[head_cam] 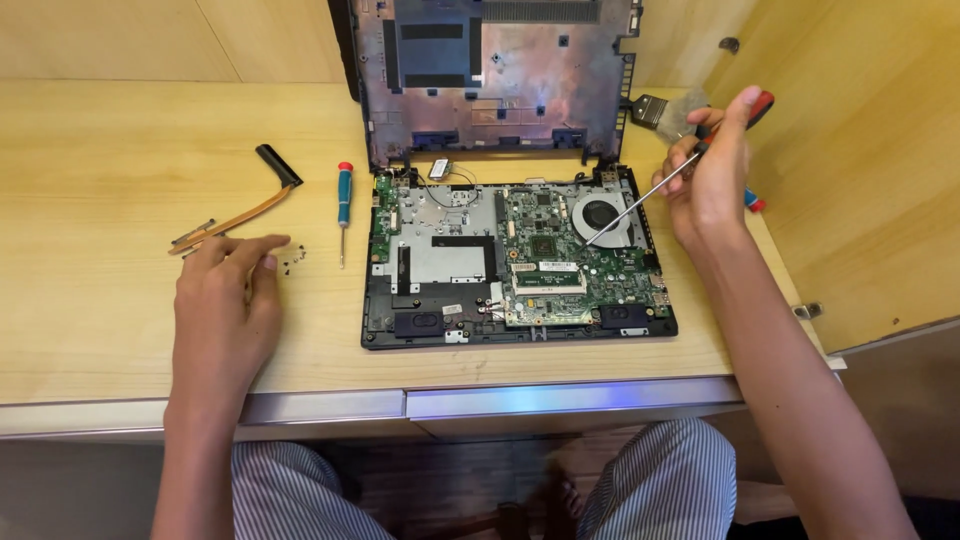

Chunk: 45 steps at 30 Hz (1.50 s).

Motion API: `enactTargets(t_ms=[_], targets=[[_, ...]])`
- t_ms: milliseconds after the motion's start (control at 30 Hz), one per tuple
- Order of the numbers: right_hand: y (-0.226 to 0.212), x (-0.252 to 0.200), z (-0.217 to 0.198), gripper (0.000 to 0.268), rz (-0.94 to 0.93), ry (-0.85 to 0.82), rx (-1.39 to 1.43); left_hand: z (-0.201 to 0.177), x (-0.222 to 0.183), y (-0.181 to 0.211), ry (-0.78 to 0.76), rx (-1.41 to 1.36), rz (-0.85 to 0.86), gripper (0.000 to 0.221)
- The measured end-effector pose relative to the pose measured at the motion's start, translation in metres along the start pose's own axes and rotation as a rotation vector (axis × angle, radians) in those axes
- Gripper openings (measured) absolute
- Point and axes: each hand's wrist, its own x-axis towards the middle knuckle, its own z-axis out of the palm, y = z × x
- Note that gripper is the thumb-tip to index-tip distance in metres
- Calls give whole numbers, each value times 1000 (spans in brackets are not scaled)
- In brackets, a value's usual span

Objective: Disassembling a laptop to access internal components, involving unscrewing the base and disconnecting ribbon cables.

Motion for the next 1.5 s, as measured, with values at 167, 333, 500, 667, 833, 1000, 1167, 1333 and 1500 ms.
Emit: enactTargets(t_ms=[167,333,500,667,833,1000,1167,1333,1500], targets=[[-3,-1,1,57,-54,-5,-37,1,3,1,-63,25,106,47],[-4,1,1,57,-88,-15,-56,4,2,-7,-39,57,152,40],[-4,0,-1,59,-99,27,-37,1,-1,-2,-75,117,227,58],[-10,-4,0,63,-77,14,-3,8,-6,-16,-64,210,237,69],[-12,-1,-3,65,-100,9,15,8,-7,-6,57,143,320,51],[-14,-1,1,64,-153,-33,21,10,4,31,92,51,343,35],[-5,-1,-1,56,-272,46,153,41,42,83,-361,-93,477,28],[6,26,-23,60,-481,61,165,50,74,134,-562,-49,497,44],[-8,22,-28,61,-434,123,262,49,79,139,-703,-46,460,49]])
